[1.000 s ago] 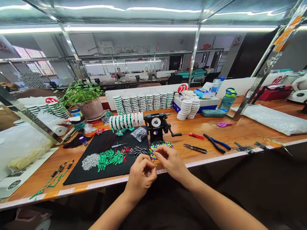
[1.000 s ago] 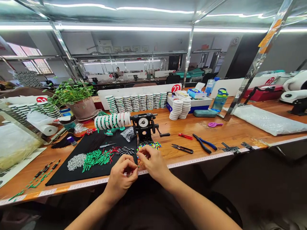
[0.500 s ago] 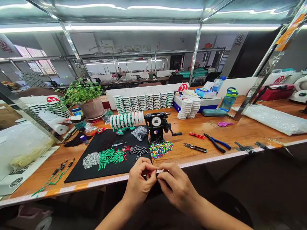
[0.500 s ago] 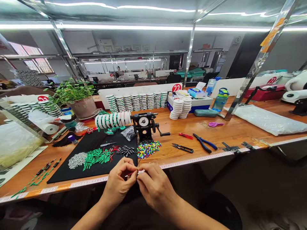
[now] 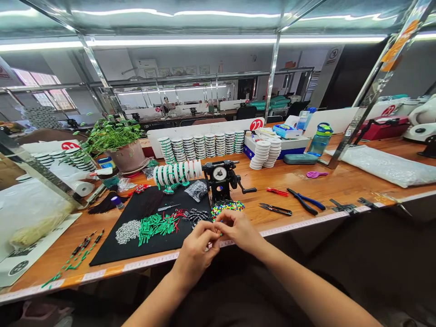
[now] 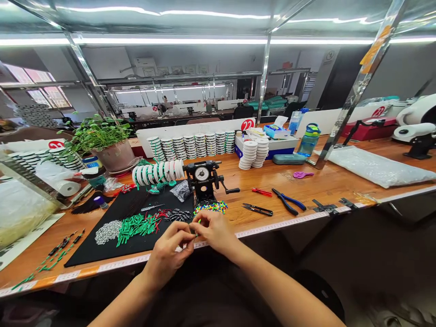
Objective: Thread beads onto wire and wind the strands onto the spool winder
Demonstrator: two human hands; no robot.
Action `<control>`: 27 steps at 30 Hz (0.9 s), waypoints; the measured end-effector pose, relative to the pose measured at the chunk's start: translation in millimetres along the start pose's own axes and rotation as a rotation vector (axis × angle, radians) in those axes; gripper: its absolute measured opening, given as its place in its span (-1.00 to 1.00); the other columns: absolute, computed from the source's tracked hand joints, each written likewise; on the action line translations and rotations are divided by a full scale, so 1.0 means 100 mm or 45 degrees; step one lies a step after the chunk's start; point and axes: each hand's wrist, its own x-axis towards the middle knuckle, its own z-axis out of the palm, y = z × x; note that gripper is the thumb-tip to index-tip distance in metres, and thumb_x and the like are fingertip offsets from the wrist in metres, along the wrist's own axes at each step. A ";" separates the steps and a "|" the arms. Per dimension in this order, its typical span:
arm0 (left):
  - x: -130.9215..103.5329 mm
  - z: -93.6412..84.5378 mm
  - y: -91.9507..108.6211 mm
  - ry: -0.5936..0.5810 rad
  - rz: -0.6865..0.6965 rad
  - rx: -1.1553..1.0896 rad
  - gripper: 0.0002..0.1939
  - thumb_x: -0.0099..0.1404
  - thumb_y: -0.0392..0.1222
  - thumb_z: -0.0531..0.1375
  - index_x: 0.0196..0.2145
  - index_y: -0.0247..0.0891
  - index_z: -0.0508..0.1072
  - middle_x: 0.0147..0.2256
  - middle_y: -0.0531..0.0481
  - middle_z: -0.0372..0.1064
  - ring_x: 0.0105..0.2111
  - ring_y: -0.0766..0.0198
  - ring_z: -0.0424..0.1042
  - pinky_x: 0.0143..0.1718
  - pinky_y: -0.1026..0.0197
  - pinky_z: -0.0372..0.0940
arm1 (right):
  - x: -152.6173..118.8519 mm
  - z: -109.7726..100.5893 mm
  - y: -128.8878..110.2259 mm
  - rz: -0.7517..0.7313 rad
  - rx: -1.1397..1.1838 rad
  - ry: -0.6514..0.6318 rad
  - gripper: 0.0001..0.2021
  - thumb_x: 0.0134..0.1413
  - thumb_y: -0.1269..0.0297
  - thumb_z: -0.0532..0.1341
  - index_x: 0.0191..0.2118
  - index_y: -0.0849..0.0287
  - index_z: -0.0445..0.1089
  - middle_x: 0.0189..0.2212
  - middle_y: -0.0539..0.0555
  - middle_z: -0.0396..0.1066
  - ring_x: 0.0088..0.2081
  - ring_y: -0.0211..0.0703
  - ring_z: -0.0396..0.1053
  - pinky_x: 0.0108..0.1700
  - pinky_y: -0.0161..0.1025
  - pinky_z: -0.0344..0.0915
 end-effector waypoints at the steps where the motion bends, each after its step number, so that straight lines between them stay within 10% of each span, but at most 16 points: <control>1: 0.00 0.03 0.02 0.083 -0.054 -0.031 -0.86 0.24 -0.36 0.24 -0.43 -0.19 0.55 -0.32 -0.08 0.38 -0.37 0.25 0.39 -0.33 0.27 0.31 | -0.07 0.02 -0.01 -0.029 -0.007 0.150 -0.81 0.15 0.15 0.26 -0.38 0.16 0.40 -0.52 -0.05 0.35 -0.50 -0.27 0.26 -0.44 -0.31 0.16; 4: -0.03 0.11 0.06 0.210 -0.251 -0.238 -0.90 0.19 -0.30 0.28 -0.49 -0.22 0.49 -0.35 -0.02 0.32 -0.44 0.31 0.32 -0.46 0.32 0.22 | -0.30 0.10 0.00 -0.012 0.081 0.393 -0.73 0.23 0.04 0.21 -0.31 0.15 0.34 -0.50 -0.05 0.29 -0.50 -0.28 0.20 -0.45 -0.32 0.18; 9: -0.09 0.13 0.10 0.179 -0.361 -0.396 -0.89 0.17 -0.20 0.31 -0.50 -0.24 0.53 -0.36 -0.04 0.34 -0.38 0.27 0.35 -0.39 0.31 0.25 | -0.61 0.18 0.03 0.110 0.277 0.047 -0.68 0.21 -0.02 0.24 -0.28 0.17 0.42 -0.45 0.01 0.40 -0.50 -0.25 0.31 -0.49 -0.31 0.31; 16: -0.11 0.06 0.13 0.122 -0.160 -0.143 -0.88 0.21 -0.34 0.27 -0.44 -0.18 0.58 -0.35 -0.05 0.35 -0.38 0.25 0.36 -0.38 0.29 0.27 | -0.60 0.06 -0.09 -0.742 -0.533 0.283 -0.85 0.32 0.43 0.12 -0.20 0.14 0.44 -0.18 0.17 0.49 -0.19 -0.10 0.45 -0.12 -0.17 0.41; 24: -0.03 -0.06 -0.03 -0.088 -0.188 -0.412 -0.84 0.16 -0.36 0.36 -0.30 -0.14 0.61 -0.27 -0.14 0.45 -0.23 0.08 0.43 -0.03 0.13 0.33 | 0.03 -0.02 -0.01 0.057 0.146 -0.222 -0.84 0.16 0.20 0.25 -0.38 0.17 0.42 -0.56 -0.05 0.38 -0.54 -0.23 0.37 -0.47 -0.32 0.27; 27: -0.02 0.01 -0.03 0.041 -0.086 -0.151 -0.89 0.21 -0.36 0.28 -0.37 -0.17 0.58 -0.29 -0.10 0.40 -0.32 0.20 0.41 -0.23 0.22 0.34 | 0.01 0.03 0.02 0.048 0.127 -0.068 -0.79 0.12 0.13 0.28 -0.37 0.17 0.44 -0.53 -0.03 0.39 -0.52 -0.24 0.33 -0.46 -0.31 0.23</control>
